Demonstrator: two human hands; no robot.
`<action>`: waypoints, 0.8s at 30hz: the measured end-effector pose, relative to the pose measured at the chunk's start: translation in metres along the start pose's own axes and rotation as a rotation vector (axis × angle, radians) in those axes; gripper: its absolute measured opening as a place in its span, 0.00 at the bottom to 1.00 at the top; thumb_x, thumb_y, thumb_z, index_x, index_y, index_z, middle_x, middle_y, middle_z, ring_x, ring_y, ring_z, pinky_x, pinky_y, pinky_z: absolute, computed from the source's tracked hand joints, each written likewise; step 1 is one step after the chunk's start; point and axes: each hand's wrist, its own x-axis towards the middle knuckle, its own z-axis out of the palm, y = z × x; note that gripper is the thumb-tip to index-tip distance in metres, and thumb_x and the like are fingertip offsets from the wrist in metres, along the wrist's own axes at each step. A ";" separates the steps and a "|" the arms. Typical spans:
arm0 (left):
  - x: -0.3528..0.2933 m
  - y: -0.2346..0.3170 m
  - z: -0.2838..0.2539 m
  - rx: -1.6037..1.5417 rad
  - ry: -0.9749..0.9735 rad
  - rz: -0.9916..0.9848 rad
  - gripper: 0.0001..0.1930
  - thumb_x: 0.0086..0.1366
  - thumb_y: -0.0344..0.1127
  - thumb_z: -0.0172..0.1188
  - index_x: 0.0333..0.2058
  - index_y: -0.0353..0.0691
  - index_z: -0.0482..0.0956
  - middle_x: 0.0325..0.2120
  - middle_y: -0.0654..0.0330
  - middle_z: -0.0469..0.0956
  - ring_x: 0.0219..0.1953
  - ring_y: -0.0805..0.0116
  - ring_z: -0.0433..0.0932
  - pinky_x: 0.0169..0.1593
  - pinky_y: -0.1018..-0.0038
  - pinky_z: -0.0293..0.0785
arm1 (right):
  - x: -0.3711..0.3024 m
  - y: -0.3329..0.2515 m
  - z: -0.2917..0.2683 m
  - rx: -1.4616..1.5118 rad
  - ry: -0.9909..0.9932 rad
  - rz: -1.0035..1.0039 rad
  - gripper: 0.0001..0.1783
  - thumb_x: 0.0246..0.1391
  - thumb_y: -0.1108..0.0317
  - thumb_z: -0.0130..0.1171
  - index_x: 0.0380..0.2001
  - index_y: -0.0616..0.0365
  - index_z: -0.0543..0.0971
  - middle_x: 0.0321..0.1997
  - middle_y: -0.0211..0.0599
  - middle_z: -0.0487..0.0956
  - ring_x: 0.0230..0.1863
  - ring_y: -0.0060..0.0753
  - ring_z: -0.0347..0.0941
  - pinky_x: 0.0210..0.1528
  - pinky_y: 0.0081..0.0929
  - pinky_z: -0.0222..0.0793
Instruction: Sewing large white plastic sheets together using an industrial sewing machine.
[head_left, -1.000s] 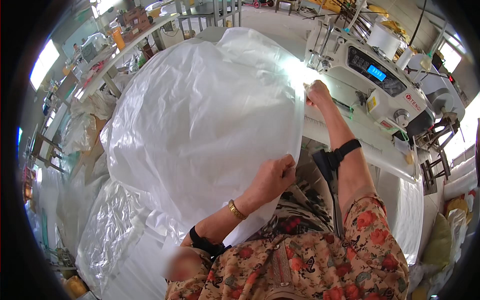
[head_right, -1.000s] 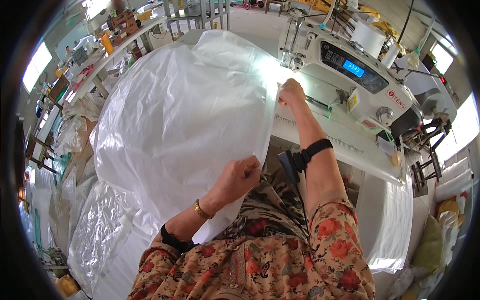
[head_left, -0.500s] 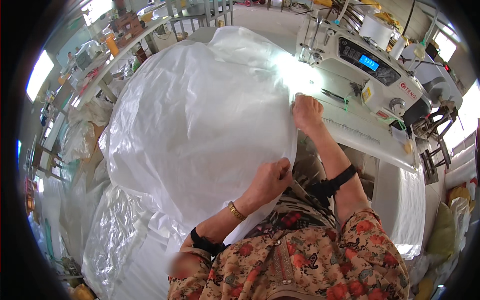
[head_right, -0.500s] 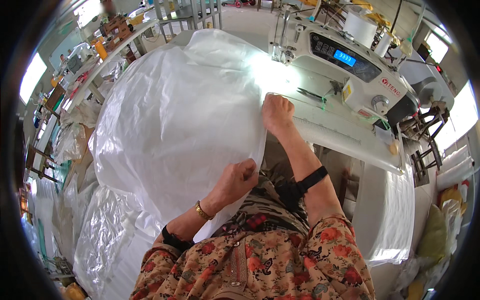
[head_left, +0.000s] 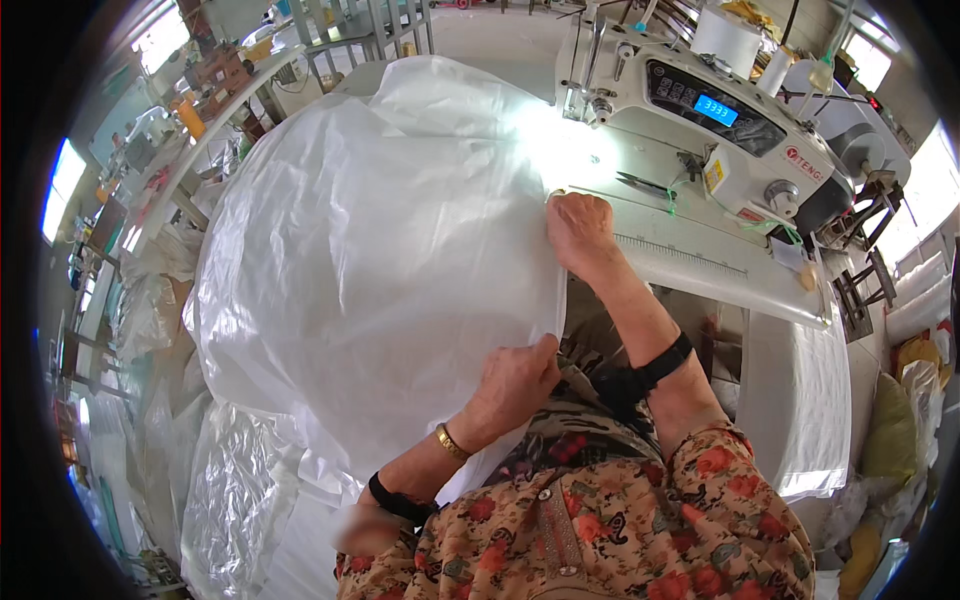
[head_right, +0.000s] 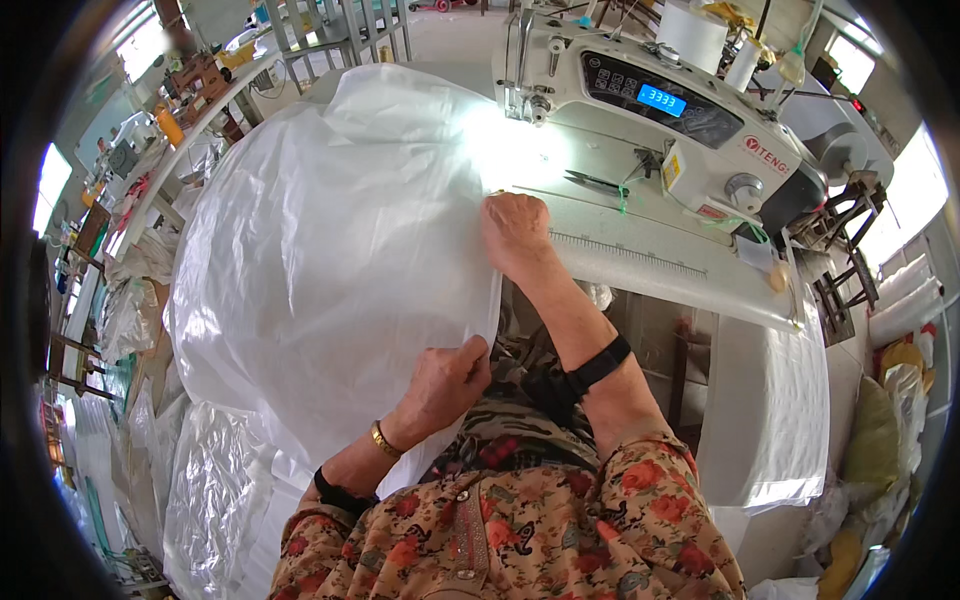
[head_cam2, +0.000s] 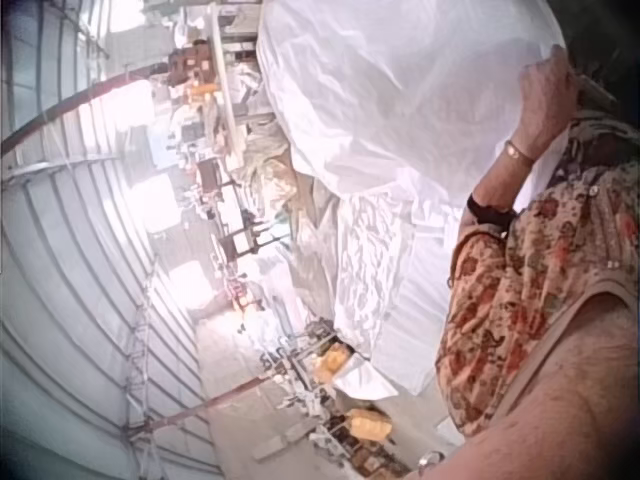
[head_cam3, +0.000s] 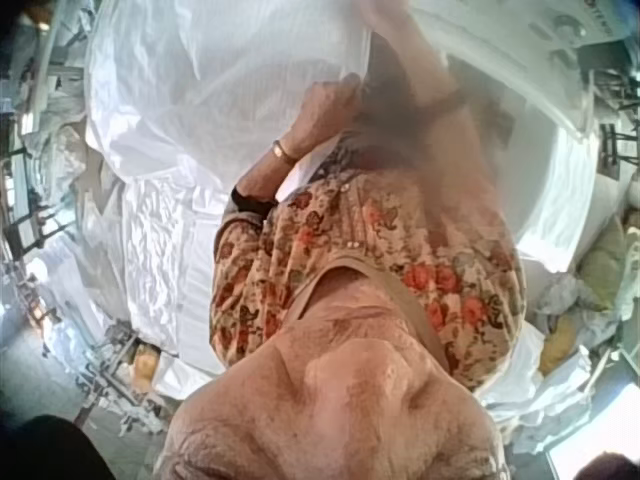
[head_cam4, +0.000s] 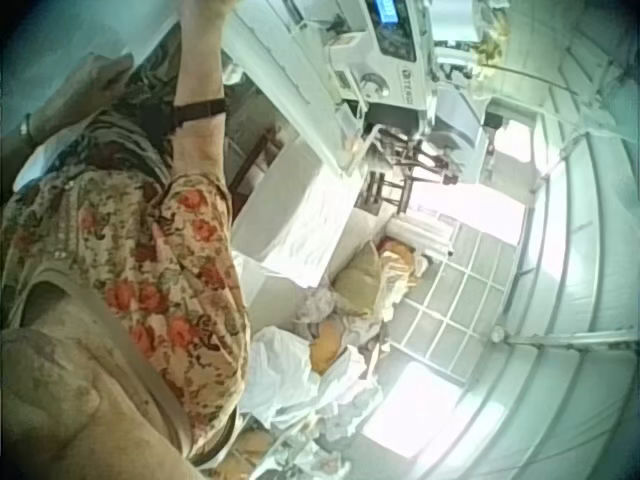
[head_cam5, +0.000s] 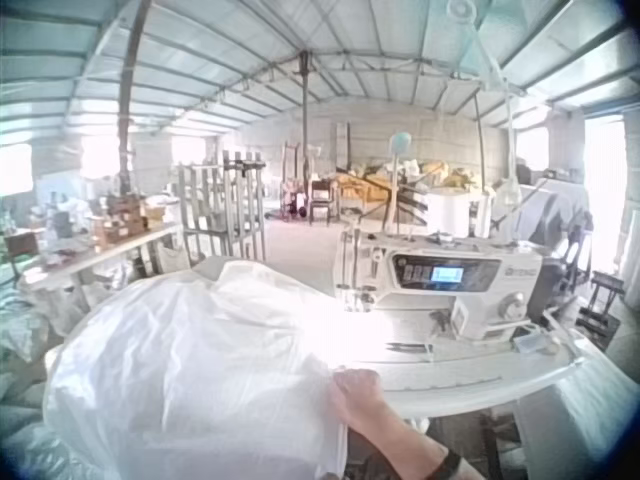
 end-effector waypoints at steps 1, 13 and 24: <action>0.002 -0.001 0.000 0.018 0.009 0.011 0.05 0.56 0.25 0.55 0.27 0.37 0.68 0.13 0.50 0.69 0.18 0.47 0.72 0.22 0.61 0.66 | 0.001 0.000 0.001 0.003 -0.008 0.007 0.06 0.35 0.79 0.57 0.23 0.61 0.78 0.25 0.45 0.80 0.29 0.43 0.80 0.30 0.33 0.73; 0.041 -0.016 -0.012 0.094 0.002 -0.053 0.04 0.56 0.27 0.52 0.28 0.37 0.66 0.14 0.48 0.70 0.21 0.43 0.71 0.26 0.53 0.64 | 0.050 0.009 0.001 -0.008 -0.126 0.042 0.06 0.39 0.78 0.57 0.24 0.60 0.80 0.27 0.46 0.81 0.34 0.44 0.80 0.34 0.34 0.75; 0.083 -0.028 -0.002 0.285 0.085 -0.078 0.06 0.59 0.33 0.51 0.30 0.38 0.64 0.16 0.49 0.71 0.23 0.42 0.71 0.29 0.51 0.63 | 0.092 0.036 0.037 0.025 -0.001 0.133 0.15 0.58 0.69 0.43 0.35 0.61 0.80 0.28 0.46 0.81 0.33 0.46 0.80 0.36 0.37 0.74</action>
